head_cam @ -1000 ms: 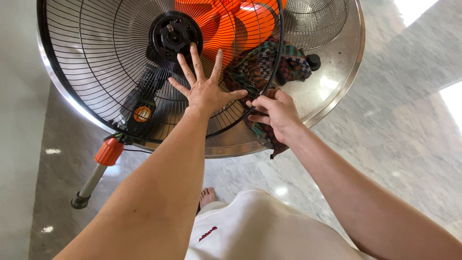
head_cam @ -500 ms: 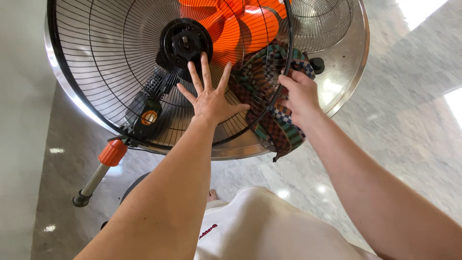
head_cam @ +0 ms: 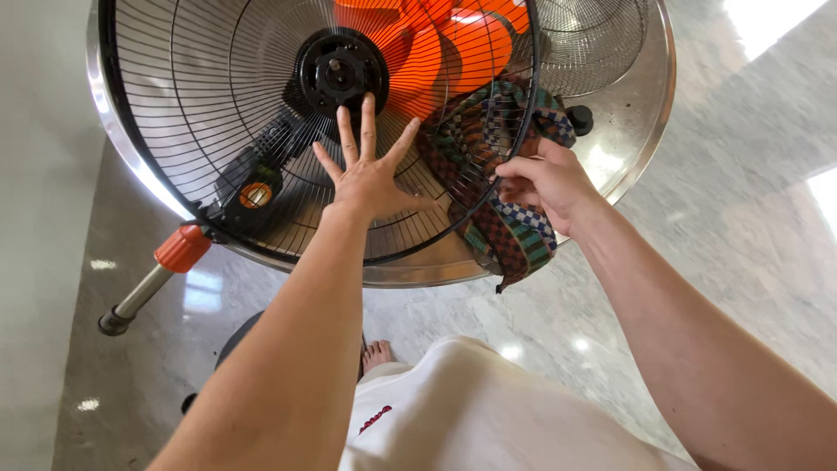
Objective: The person disassembles a standing fan by removing the front grille and the orange fan blades. They use a wrench and a screwdriver to loosen and remove fasteners, then detach the grille and blades from the motor housing.
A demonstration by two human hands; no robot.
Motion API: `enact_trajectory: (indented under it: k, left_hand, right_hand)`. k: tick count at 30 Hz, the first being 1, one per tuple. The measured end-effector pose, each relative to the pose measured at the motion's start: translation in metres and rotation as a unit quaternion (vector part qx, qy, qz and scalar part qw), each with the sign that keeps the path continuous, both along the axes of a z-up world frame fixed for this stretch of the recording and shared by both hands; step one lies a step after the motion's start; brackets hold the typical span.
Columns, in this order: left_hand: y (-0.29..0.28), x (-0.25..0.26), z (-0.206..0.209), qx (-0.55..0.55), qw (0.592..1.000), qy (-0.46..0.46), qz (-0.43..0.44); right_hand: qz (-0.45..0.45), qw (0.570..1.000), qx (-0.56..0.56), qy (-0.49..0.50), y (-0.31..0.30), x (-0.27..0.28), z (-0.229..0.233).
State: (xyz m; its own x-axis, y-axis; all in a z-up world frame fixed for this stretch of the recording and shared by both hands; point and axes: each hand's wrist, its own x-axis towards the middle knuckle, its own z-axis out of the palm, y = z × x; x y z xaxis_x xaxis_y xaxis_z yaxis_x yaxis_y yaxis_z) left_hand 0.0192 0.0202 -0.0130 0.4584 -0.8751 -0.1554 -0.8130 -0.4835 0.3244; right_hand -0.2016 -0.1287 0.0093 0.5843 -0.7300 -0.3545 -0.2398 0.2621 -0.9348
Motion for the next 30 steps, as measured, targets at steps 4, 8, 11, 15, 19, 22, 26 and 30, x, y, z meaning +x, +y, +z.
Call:
enact_trajectory:
  k: [4, 8, 11, 15, 19, 22, 26, 30]
  left_hand:
    - [0.007, 0.010, 0.000, -0.024, 1.000, -0.003, 0.003]
    - [0.004, 0.024, 0.003, -0.032, 0.999, 0.011, -0.009]
    - [0.016, 0.039, -0.003, -0.184, 0.983, 0.006, -0.006]
    - [0.060, 0.055, -0.010, -0.414, 0.889, 0.038, 0.192]
    - [0.105, 0.092, -0.006, -0.490, 0.711, -0.273, 0.424]
    - [0.133, 0.117, -0.006, -0.430, 0.657, -0.092, 0.612]
    - [0.159, 0.131, -0.008, -0.395, 0.591, 0.467, 0.526]
    - [0.167, 0.145, -0.010, -0.394, 0.610, 0.526, 0.442]
  right_hand:
    - [-0.033, 0.999, 0.015, -0.010, -0.001, 0.017, 0.013]
    - [-0.083, 0.994, -0.065, -0.012, -0.016, 0.045, 0.024]
    - [-0.094, 0.990, -0.065, -0.089, -0.012, 0.056, 0.023]
    - [-0.075, 0.982, -0.118, -0.126, 0.003, 0.080, 0.021]
    - [-0.081, 0.982, -0.093, -0.140, 0.005, 0.106, 0.025]
    - [-0.107, 0.972, -0.060, -0.198, 0.016, 0.108, 0.015]
    - [-0.115, 0.958, -0.010, -0.261, 0.047, 0.108, -0.005]
    - [-0.143, 0.969, -0.019, -0.201, 0.087, 0.110, -0.028]
